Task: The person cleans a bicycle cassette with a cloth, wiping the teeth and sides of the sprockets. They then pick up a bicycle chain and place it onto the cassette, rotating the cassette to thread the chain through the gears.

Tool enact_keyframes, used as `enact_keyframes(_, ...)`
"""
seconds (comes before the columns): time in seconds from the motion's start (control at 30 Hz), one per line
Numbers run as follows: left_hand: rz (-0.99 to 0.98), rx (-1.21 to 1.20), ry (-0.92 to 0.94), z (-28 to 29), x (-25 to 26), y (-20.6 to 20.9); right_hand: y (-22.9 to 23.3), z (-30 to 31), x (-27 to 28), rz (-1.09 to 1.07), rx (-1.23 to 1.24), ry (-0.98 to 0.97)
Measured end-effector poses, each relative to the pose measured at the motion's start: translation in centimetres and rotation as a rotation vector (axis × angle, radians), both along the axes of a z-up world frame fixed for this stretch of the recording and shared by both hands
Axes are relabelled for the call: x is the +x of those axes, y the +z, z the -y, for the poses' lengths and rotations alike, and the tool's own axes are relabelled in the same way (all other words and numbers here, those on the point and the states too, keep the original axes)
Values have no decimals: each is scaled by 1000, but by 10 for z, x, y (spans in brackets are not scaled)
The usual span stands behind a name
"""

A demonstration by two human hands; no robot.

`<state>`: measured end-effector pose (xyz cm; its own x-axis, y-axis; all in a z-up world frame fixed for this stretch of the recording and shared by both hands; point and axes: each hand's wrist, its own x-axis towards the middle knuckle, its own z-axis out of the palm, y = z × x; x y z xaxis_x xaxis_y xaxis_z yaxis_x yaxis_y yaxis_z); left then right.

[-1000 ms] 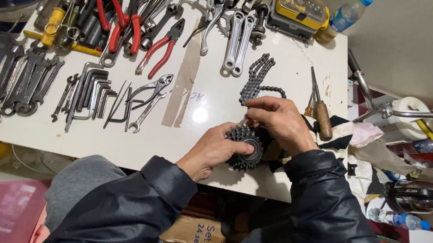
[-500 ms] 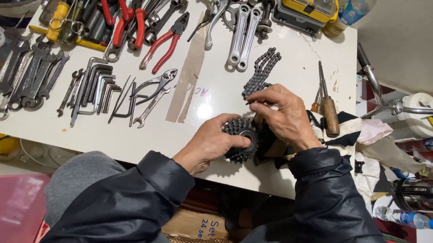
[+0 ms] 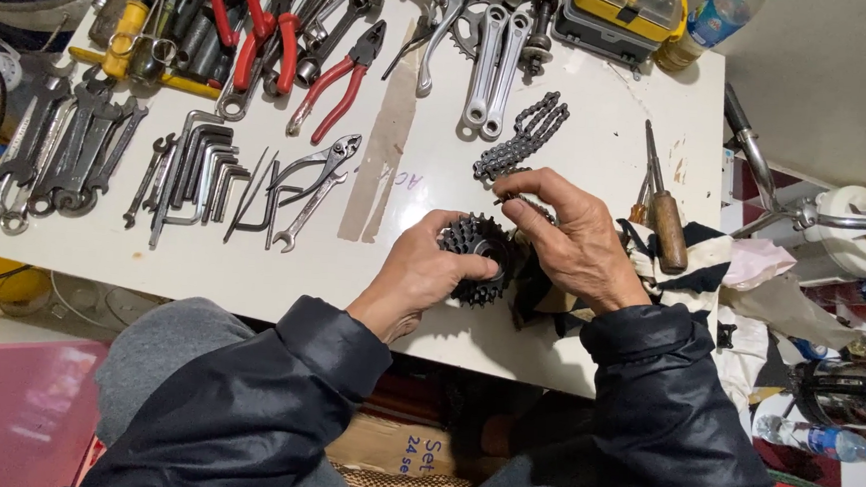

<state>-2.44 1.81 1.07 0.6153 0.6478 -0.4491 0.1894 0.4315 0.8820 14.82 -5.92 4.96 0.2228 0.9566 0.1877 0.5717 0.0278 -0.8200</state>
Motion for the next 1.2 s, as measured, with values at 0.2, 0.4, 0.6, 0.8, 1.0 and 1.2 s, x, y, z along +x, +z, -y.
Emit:
enact_keyframes(0.2, -7, 9, 7, 0, 0, -4, -22, -1, -2, 32, 67, -36)
enact_keyframes(0.4, 19, -27, 90, 2, -1, 6, -13, -4, -11, -45, 48, -23)
enact_keyframes(0.6, -53, 14, 95, -3, -6, 1, -7, -4, -8, -84, -45, -8)
enact_keyframes(0.8, -253, 166, -58, -7, -5, -24, -19, -6, -7, 279, 165, 224)
enact_keyframes(1.0, -373, 248, -164, -9, -11, -23, -17, -8, -21, 472, 265, 317)
enact_keyframes(1.2, -452, 285, -236, -17, -15, -40, -32, -6, -29, 561, 177, 328)
